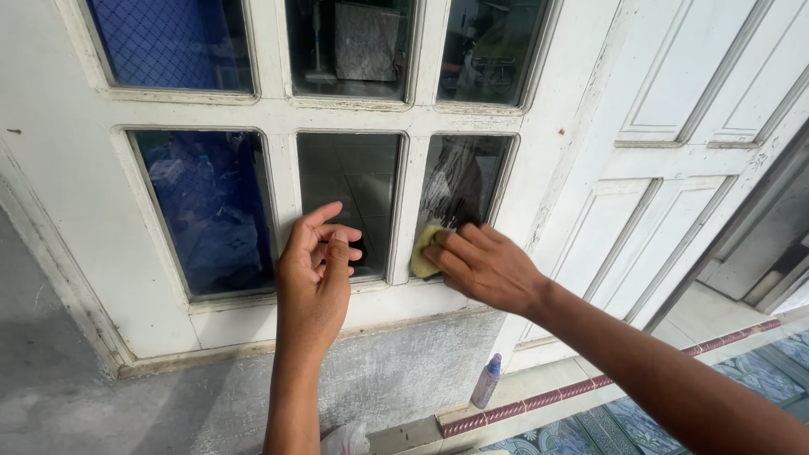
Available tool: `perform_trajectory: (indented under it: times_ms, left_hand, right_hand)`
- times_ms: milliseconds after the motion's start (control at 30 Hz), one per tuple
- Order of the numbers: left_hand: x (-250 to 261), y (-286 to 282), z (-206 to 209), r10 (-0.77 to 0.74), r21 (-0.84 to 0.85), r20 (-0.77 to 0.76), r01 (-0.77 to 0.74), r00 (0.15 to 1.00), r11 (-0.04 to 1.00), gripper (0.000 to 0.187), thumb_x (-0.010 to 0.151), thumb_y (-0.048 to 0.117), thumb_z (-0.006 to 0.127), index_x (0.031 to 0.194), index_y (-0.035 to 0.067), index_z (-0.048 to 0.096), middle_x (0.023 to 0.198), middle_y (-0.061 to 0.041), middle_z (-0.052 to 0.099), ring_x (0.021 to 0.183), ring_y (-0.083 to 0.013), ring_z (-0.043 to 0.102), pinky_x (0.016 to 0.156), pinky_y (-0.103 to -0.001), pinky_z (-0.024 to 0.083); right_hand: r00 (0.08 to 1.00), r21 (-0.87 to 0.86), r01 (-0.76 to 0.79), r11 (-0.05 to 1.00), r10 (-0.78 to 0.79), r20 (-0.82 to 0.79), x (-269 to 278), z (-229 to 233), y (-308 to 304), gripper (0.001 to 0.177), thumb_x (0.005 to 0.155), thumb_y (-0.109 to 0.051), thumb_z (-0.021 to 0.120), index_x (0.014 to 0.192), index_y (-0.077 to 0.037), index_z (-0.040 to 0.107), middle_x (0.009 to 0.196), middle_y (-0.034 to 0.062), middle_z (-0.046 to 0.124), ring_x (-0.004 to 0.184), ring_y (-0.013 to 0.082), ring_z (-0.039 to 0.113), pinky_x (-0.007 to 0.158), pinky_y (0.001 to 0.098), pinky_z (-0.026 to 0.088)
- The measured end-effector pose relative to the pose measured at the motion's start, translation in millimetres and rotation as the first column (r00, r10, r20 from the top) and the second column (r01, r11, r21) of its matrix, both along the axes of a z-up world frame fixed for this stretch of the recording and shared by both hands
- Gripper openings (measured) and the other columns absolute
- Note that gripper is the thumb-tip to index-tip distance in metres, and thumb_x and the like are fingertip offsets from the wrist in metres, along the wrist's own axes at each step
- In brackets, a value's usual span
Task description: Cleaning a glass window pane using a cloth and a spray bottle.
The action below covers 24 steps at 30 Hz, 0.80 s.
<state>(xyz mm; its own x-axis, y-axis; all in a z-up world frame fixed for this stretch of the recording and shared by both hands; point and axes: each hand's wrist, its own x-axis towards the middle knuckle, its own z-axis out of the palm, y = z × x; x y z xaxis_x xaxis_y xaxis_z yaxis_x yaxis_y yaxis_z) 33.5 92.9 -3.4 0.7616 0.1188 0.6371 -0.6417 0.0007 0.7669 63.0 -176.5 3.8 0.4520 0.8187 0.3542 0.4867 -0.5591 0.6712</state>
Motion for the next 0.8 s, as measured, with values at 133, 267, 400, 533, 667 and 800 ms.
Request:
perform_trajectory:
  times_ms: [133,267,400,533,667,800]
  left_hand:
    - [1,-2,-3,0.007,0.012,-0.019,-0.007,1.0,1.0,0.034,0.103,0.014,0.052,0.135,0.005,0.055,0.108,-0.008,0.072,0.088,-0.0127,0.072,0.075,-0.027,0.059]
    - [6,-6,-4,-0.01,-0.004,0.005,0.01,1.0,1.0,0.034,0.103,0.014,0.053,0.135,0.004,0.056,0.107,-0.009,0.072,0.087,-0.0134,0.07,0.075,-0.028,0.058]
    - [8,-4,-10,-0.02,-0.002,-0.005,0.02,1.0,1.0,0.034,0.103,0.015,0.053,0.135,0.004,0.056,0.107,-0.009,0.072,0.087,-0.0136,0.07,0.076,-0.028,0.058]
    - [2,2,-6,-0.016,-0.001,-0.034,0.016,0.999,1.0,0.034,0.104,0.016,0.053,0.135,0.004,0.056,0.107,-0.009,0.073,0.088,-0.0138,0.071,0.076,-0.028,0.059]
    - [3,0,-10,-0.025,0.024,-0.061,0.027,0.998,0.999,0.034,0.103,0.017,0.053,0.134,0.005,0.057,0.106,-0.008,0.073,0.088,-0.0135,0.072,0.076,-0.029,0.059]
    - [6,-4,-19,-0.057,0.034,-0.023,0.057,0.998,0.998,0.033,0.103,0.015,0.053,0.134,0.004,0.057,0.106,-0.009,0.073,0.087,-0.014,0.071,0.08,-0.029,0.059]
  right_hand:
    - [0.981,0.094,-0.034,0.995,0.015,0.194,-2,65,11,0.057,0.09,-0.03,0.076,0.14,-0.011,0.055,0.121,0.0061,0.058,0.095,0.0205,0.053,0.08,0.033,0.051]
    - [0.943,0.146,-0.006,0.989,-0.043,0.329,-5,89,11,0.058,0.092,-0.029,0.075,0.142,-0.01,0.054,0.124,0.0082,0.058,0.101,0.022,0.057,0.086,0.0349,0.055]
    - [0.946,0.345,0.116,0.931,-0.21,0.246,-8,85,5,0.052,0.092,-0.025,0.074,0.136,-0.005,0.054,0.115,0.0109,0.06,0.093,0.0237,0.061,0.073,0.0348,0.059]
    - [0.928,0.503,0.247,0.828,-0.352,0.124,-14,61,-8,0.048,0.098,-0.023,0.07,0.135,0.002,0.052,0.106,0.0139,0.06,0.082,0.0221,0.062,0.054,0.032,0.056]
    - [0.906,0.587,0.334,0.738,-0.422,0.015,-17,33,1,0.045,0.098,-0.025,0.066,0.131,0.001,0.052,0.099,0.0129,0.06,0.071,0.0203,0.062,0.048,0.0316,0.055]
    - [0.936,0.608,0.325,0.725,-0.34,-0.095,-23,-13,2,0.042,0.097,-0.027,0.066,0.127,-0.001,0.052,0.098,0.0111,0.061,0.072,0.0202,0.062,0.048,0.0312,0.055]
